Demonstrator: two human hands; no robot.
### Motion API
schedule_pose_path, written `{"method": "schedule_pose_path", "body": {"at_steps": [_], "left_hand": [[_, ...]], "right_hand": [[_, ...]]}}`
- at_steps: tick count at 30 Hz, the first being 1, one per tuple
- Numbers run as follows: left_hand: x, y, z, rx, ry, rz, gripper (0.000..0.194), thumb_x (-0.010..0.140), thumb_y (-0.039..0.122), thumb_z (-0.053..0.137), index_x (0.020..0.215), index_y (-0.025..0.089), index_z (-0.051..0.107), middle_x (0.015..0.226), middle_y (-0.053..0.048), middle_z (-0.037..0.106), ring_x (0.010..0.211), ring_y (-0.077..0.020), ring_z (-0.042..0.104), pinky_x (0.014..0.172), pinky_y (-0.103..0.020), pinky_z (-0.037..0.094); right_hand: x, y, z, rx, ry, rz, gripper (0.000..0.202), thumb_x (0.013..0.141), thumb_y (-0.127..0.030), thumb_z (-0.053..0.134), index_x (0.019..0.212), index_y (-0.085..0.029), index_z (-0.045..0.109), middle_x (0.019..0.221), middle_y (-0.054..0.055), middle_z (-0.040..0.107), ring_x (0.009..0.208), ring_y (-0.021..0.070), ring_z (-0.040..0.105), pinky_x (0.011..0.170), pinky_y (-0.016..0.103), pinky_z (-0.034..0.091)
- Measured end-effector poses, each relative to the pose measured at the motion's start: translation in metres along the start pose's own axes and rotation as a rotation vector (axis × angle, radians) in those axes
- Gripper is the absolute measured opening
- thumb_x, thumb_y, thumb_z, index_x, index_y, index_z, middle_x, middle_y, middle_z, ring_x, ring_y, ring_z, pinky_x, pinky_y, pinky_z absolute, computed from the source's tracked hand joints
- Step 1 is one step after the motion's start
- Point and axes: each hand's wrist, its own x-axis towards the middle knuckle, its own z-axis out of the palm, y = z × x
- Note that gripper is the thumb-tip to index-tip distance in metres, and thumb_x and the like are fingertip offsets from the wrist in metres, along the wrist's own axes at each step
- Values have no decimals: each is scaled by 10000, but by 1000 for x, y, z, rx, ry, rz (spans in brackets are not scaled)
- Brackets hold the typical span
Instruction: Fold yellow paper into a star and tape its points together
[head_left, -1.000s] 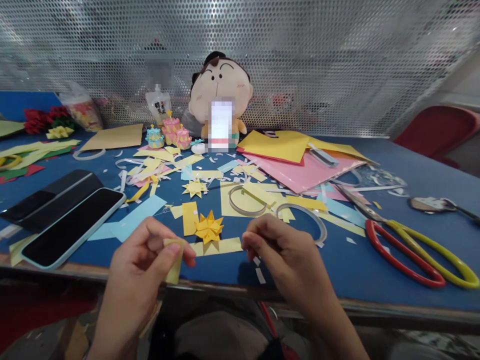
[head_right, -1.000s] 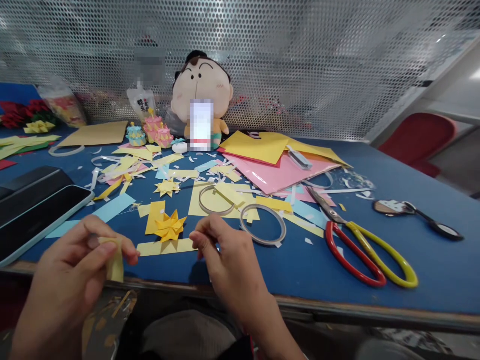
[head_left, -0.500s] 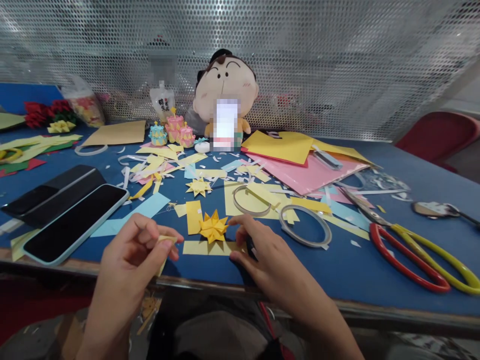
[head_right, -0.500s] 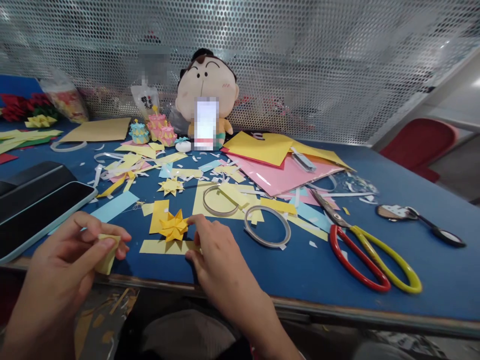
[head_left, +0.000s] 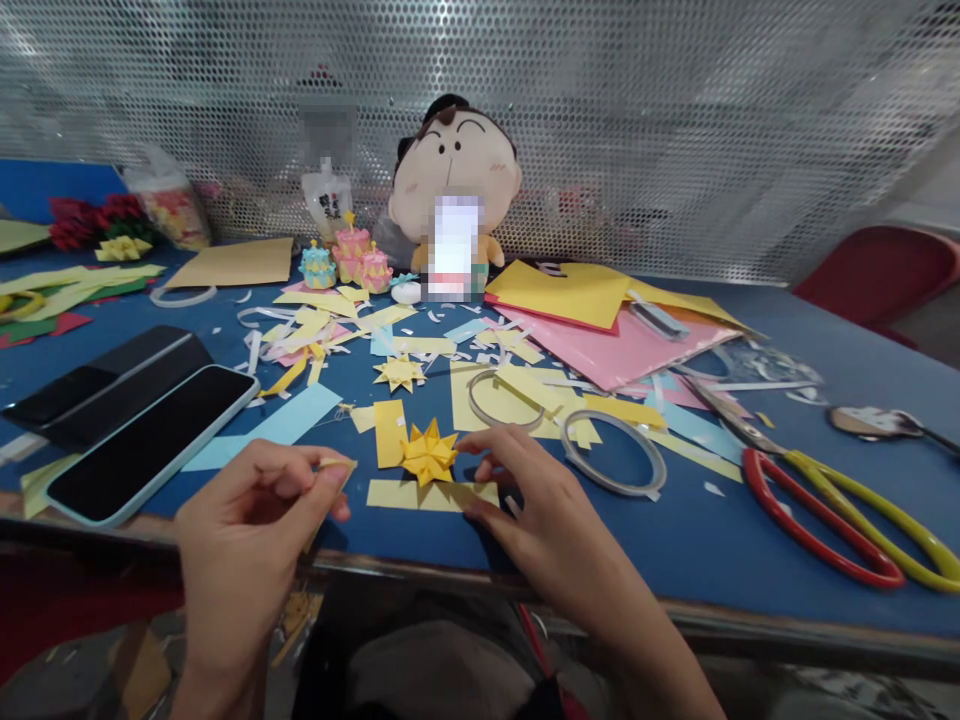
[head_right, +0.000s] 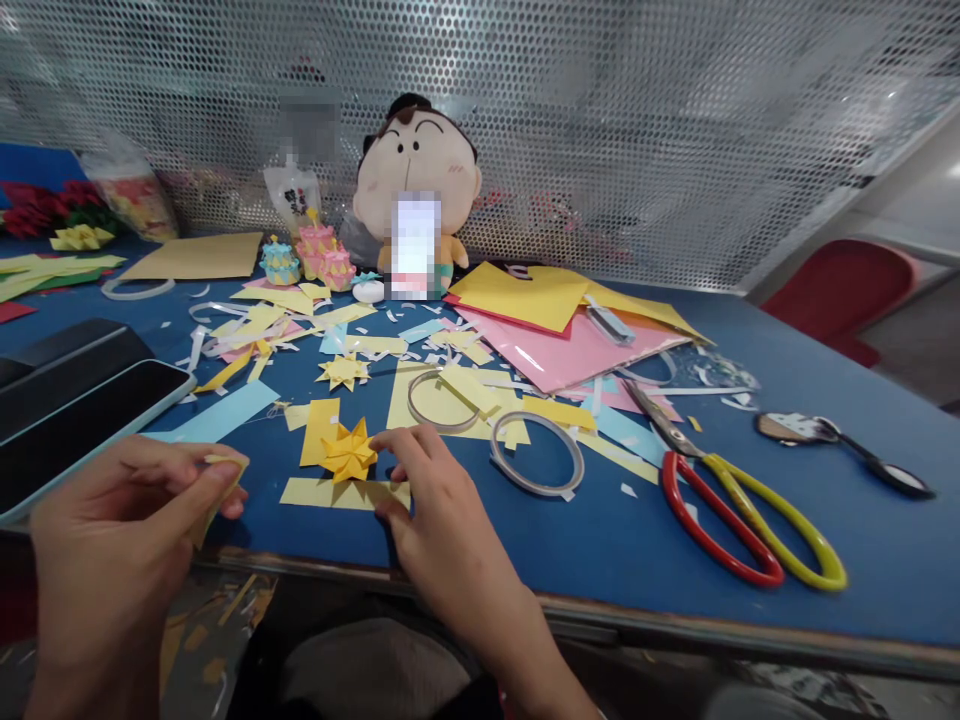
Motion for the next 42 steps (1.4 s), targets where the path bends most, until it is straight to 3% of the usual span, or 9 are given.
{"method": "schedule_pose_path", "body": {"at_steps": [8, 11, 14, 19, 24, 30, 35, 38, 42], "left_hand": [[-2, 2, 2, 66, -58, -26, 123, 669, 173, 679, 615, 206, 574, 621, 61, 635, 444, -61, 530, 443, -175, 420], [-4, 2, 2, 116, -102, -36, 83, 678, 196, 677, 643, 210, 603, 661, 52, 658, 477, -66, 538, 477, -172, 438], [-4, 1, 0, 217, -161, -39, 42, 697, 249, 678, 691, 223, 645, 686, 42, 672, 575, -91, 584, 546, -172, 457], [-2, -4, 0, 388, -297, 49, 86, 728, 320, 669, 731, 237, 645, 724, 40, 686, 676, -124, 631, 611, -189, 463], [-3, -1, 5, 294, -327, -96, 196, 713, 311, 679, 733, 235, 499, 727, 65, 683, 760, -118, 656, 658, -172, 470], [-1, 9, 9, 242, -586, -178, 209, 743, 266, 622, 713, 220, 421, 649, 70, 632, 607, -87, 586, 590, -180, 445], [2, 16, 15, 177, -774, -168, 163, 729, 166, 573, 689, 207, 420, 623, 76, 548, 564, -63, 525, 537, -160, 402], [2, 18, 17, 196, -823, -118, 150, 736, 142, 546, 675, 200, 422, 619, 80, 491, 565, -53, 481, 534, -151, 380], [3, 18, 18, 245, -834, -104, 172, 755, 171, 551, 675, 199, 401, 634, 80, 454, 568, -53, 441, 534, -156, 368]], "right_hand": [[-4, -1, -10, 309, 35, 42, 154, 731, -122, 573, 850, -220, 582, 823, 23, 658, 757, 153, 635, 696, 274, 528], [-6, 0, -16, 290, 108, 16, 70, 766, -158, 553, 769, -214, 595, 741, 12, 659, 694, 145, 625, 632, 246, 506], [-8, 3, -22, 219, 194, -7, 112, 777, -157, 522, 732, -218, 605, 681, 1, 639, 646, 140, 587, 571, 235, 461], [-11, 7, -28, 174, 249, -14, 134, 776, -142, 508, 721, -223, 601, 684, 7, 623, 640, 146, 558, 551, 243, 434], [-13, 8, -32, 199, 268, -50, 158, 802, -116, 501, 746, -231, 594, 715, 3, 616, 645, 127, 558, 545, 223, 434], [-13, 7, -36, 208, 274, -209, 202, 802, -61, 500, 759, -237, 589, 731, -5, 625, 682, 123, 578, 585, 222, 452], [-12, 7, -35, 214, 251, -203, 205, 802, -66, 489, 743, -239, 582, 729, -11, 631, 674, 121, 586, 577, 216, 458], [-10, 12, -34, 132, 226, -120, 182, 797, -87, 482, 753, -235, 578, 733, -7, 647, 666, 131, 604, 557, 222, 459], [-7, 16, -30, -171, 239, -65, 169, 798, -105, 477, 815, -214, 605, 833, 42, 680, 798, 209, 628, 645, 308, 474]]}}
